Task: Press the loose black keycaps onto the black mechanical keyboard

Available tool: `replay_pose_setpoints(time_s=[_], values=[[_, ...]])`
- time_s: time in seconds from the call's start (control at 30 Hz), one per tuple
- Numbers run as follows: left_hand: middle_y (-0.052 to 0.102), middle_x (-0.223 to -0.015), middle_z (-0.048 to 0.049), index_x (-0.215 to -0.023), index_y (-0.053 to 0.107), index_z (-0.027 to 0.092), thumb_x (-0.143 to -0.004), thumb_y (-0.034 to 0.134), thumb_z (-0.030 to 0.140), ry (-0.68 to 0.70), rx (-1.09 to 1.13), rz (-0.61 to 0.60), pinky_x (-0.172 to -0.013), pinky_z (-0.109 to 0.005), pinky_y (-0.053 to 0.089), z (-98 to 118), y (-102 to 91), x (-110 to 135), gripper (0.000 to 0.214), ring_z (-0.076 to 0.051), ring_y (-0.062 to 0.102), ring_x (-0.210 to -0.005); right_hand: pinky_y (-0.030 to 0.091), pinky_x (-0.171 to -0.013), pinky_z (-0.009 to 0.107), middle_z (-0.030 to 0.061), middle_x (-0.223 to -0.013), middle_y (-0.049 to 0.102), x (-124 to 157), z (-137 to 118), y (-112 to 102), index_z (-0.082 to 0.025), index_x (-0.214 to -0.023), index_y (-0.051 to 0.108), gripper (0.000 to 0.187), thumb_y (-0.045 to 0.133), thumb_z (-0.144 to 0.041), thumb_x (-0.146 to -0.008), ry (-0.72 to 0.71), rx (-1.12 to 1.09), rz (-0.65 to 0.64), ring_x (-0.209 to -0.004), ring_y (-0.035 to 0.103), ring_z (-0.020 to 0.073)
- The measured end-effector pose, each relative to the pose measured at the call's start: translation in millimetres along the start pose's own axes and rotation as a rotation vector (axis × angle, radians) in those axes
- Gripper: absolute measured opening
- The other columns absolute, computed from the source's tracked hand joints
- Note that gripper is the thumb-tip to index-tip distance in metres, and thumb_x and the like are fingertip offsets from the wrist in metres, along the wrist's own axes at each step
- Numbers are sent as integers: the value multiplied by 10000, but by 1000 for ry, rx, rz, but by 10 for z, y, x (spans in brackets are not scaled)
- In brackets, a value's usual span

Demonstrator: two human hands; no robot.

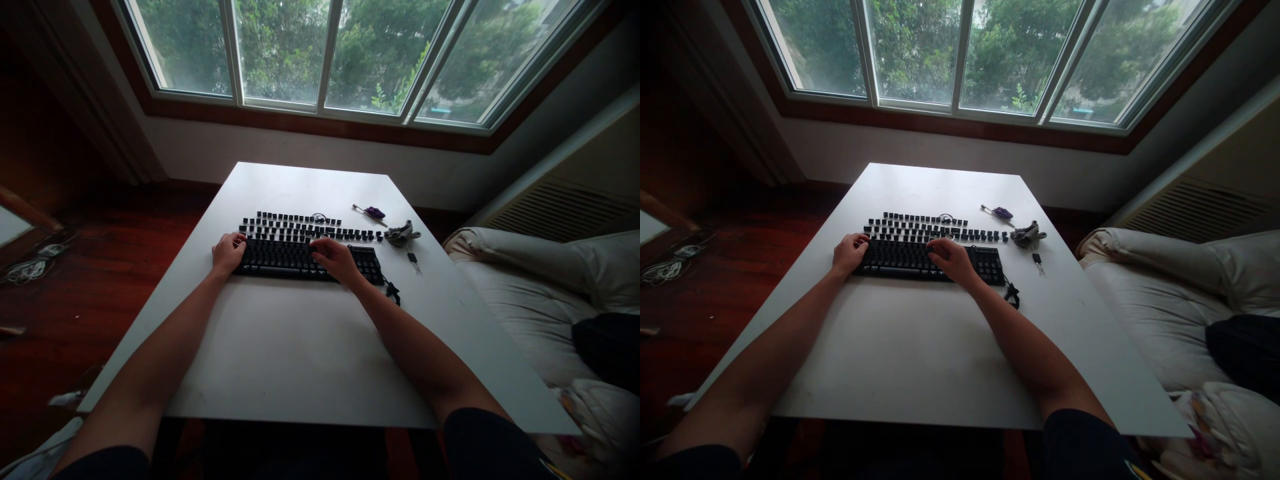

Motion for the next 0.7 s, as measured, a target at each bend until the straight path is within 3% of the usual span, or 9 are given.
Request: replay_pose_setpoints(time_s=[0.7], values=[[707, -1040, -26, -1033, 713, 277, -881, 576, 302, -2, 9, 3, -934, -365, 471, -2, 4, 2, 205, -206, 670, -901, 434, -652, 293, -2, -786, 535, -3, -11, -9, -234, -1084, 701, 257, 702, -385, -876, -32, 12, -6, -698, 472, 150]])
Point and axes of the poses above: each hand's wrist, its own x-axis away from the middle knuckle, its own y-axis out of the palm, z = x × y, the point moved 4 cm from there along -x, towards the middle knuckle
